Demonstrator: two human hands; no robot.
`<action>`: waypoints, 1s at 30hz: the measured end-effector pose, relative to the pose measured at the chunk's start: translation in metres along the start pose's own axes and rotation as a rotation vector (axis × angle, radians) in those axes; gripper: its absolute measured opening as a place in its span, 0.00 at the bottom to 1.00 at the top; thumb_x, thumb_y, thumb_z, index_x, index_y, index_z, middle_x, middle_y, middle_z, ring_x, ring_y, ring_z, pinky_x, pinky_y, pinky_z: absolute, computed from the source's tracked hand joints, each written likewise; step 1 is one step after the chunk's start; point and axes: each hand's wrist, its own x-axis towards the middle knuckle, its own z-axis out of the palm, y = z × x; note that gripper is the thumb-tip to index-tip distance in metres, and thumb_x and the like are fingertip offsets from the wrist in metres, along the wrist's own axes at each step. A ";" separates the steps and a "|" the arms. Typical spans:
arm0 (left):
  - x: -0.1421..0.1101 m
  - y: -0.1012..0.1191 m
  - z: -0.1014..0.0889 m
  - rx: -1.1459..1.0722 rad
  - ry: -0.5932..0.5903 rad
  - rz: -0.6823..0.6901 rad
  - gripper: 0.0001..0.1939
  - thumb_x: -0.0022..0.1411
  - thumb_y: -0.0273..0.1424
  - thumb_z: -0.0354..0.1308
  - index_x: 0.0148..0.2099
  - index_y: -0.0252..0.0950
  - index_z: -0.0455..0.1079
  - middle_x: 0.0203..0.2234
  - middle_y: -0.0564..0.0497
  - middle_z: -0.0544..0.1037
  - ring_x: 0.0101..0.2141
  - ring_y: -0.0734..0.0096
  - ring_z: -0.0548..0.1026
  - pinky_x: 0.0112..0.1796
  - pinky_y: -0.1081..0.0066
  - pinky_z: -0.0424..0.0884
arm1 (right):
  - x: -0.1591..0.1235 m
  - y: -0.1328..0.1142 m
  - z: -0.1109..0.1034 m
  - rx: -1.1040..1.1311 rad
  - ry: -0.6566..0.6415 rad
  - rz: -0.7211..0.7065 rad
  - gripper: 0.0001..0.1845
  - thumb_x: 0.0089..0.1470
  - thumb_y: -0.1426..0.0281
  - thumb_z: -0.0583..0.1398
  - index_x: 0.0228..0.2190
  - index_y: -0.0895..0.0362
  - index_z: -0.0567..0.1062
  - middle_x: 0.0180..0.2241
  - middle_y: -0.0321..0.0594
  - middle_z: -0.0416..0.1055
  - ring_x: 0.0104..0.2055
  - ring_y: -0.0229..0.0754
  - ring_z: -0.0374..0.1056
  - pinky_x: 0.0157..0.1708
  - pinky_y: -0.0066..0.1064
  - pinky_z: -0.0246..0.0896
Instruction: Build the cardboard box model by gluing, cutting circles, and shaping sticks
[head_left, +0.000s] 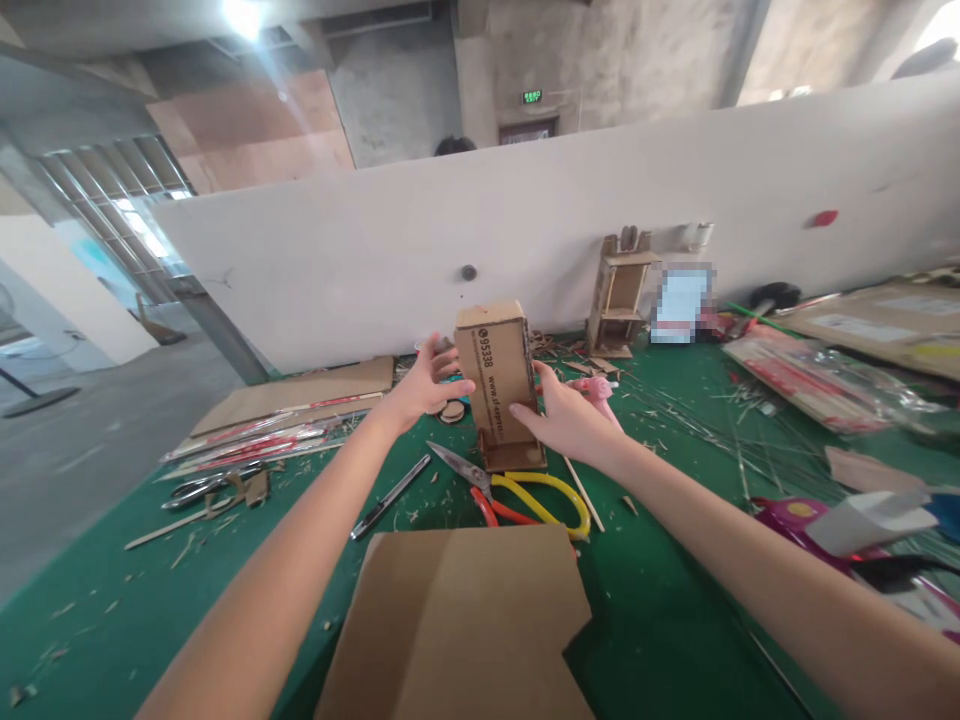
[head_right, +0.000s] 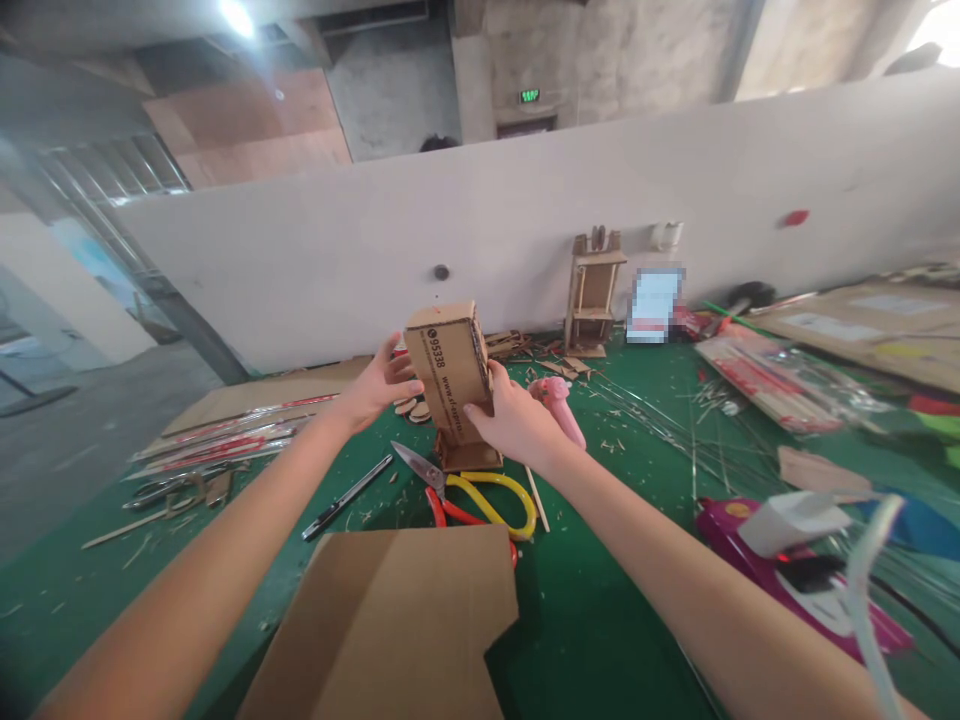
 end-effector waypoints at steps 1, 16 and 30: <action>0.004 0.001 0.006 -0.009 -0.029 0.045 0.45 0.47 0.37 0.68 0.63 0.42 0.51 0.60 0.38 0.61 0.57 0.50 0.63 0.52 0.51 0.64 | -0.001 -0.001 0.000 0.015 0.014 -0.024 0.36 0.55 0.59 0.52 0.60 0.60 0.49 0.43 0.48 0.74 0.43 0.50 0.70 0.41 0.38 0.60; -0.014 0.089 -0.040 0.117 0.409 0.301 0.25 0.44 0.29 0.70 0.45 0.26 0.71 0.42 0.42 0.77 0.45 0.53 0.73 0.50 0.53 0.67 | 0.002 -0.043 -0.008 0.226 0.060 -0.259 0.39 0.58 0.60 0.51 0.64 0.53 0.38 0.60 0.49 0.56 0.55 0.53 0.62 0.49 0.44 0.60; -0.044 0.066 -0.086 0.393 0.455 -0.048 0.28 0.49 0.37 0.68 0.51 0.32 0.69 0.48 0.43 0.75 0.48 0.53 0.72 0.50 0.49 0.67 | -0.008 -0.016 0.042 -0.061 -0.313 -0.313 0.26 0.60 0.58 0.47 0.58 0.49 0.59 0.58 0.46 0.58 0.43 0.50 0.71 0.40 0.39 0.63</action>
